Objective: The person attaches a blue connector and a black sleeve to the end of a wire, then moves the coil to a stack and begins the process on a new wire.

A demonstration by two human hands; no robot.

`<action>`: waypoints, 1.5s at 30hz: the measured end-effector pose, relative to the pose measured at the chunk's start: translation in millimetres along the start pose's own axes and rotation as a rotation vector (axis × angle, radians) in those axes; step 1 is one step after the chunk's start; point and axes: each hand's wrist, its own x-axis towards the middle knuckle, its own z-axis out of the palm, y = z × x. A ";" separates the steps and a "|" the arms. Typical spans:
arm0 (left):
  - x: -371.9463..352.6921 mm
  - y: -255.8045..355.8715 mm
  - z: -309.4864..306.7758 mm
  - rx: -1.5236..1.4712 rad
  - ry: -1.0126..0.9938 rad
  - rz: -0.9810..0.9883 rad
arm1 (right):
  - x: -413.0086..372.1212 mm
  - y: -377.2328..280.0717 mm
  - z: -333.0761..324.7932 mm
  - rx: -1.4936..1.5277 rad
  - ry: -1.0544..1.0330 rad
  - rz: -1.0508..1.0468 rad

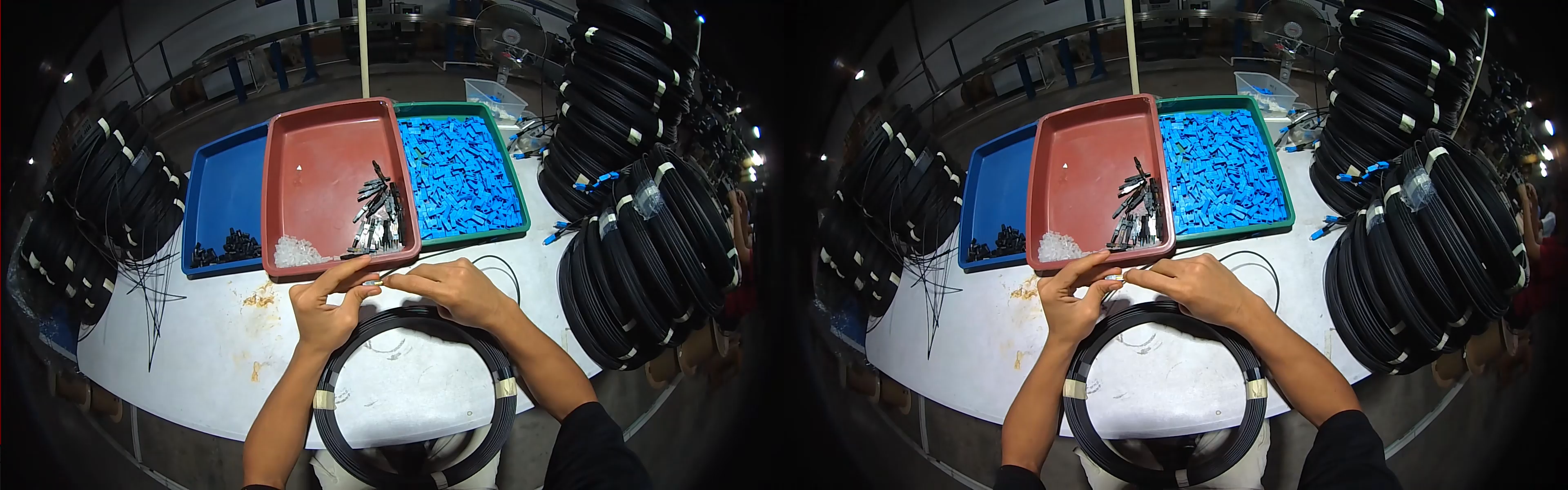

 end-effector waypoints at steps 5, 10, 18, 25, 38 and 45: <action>-0.2 0.8 -0.8 0.039 0.028 0.029 | -0.6 2.2 0.0 0.040 -0.005 0.007; -2.1 -0.5 1.6 0.065 0.042 0.070 | -0.4 1.6 0.2 0.106 -0.011 0.048; -5.0 -10.1 1.6 0.087 0.080 0.202 | 1.6 -5.5 1.4 0.153 -0.062 0.094; -0.4 -5.0 -0.7 0.112 0.076 0.174 | -0.1 4.2 7.5 0.422 0.103 0.073; -2.5 -2.6 -2.2 0.148 -0.063 0.110 | 0.8 -2.8 15.0 0.191 0.192 0.052; 7.2 -5.2 -34.1 0.006 -0.203 -0.038 | 1.1 -6.9 17.9 0.191 0.165 0.073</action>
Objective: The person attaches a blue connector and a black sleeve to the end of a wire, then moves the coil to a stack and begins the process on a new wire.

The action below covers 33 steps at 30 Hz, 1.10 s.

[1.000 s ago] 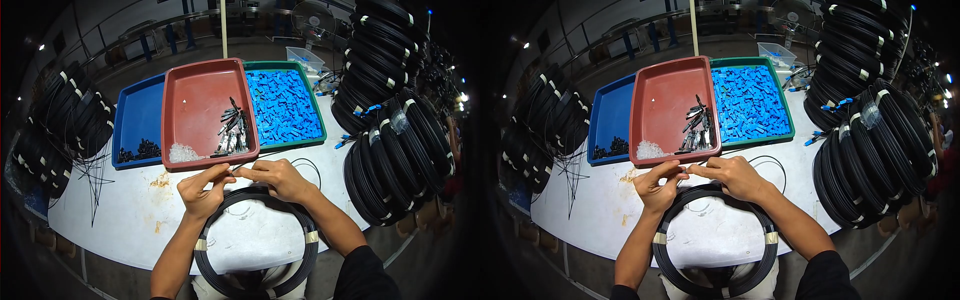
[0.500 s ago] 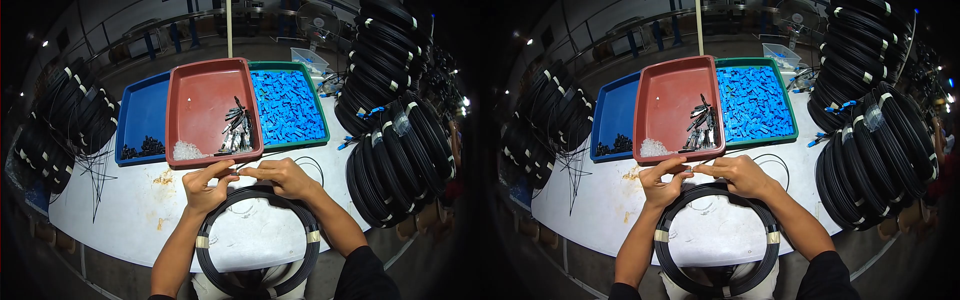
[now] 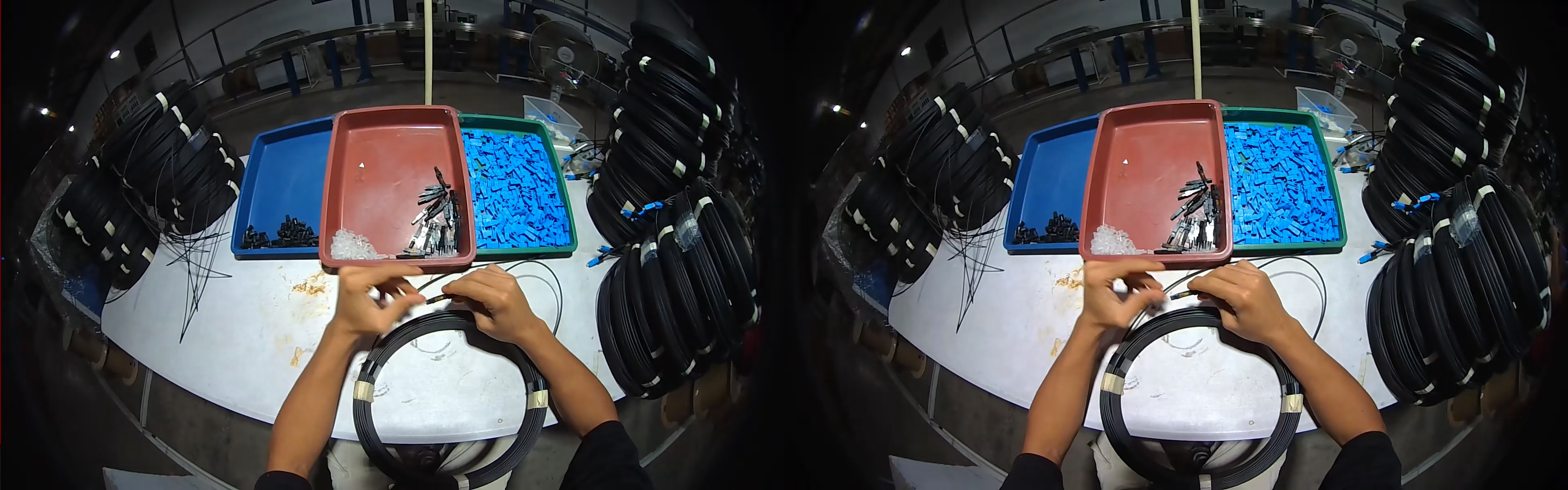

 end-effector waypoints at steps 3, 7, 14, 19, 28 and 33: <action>2.3 -24.1 -23.9 0.062 0.276 0.025 | -0.2 1.0 -1.5 -0.011 -0.022 -0.012; 5.4 -51.3 -53.7 0.318 0.579 0.025 | -3.2 3.3 1.2 0.000 -0.062 0.002; 5.7 -47.1 -71.8 0.605 0.370 -0.172 | -2.4 1.6 0.2 -0.008 -0.091 -0.012; 34.6 -34.8 -72.4 0.648 0.145 -0.238 | -2.9 2.5 -0.8 -0.023 -0.118 -0.007; 80.2 -53.2 -85.1 0.769 -0.423 -0.096 | -0.6 2.0 2.7 0.064 -0.156 0.045; 95.4 -71.7 -85.1 0.876 -0.477 -0.096 | -1.1 2.7 3.4 0.107 -0.149 0.088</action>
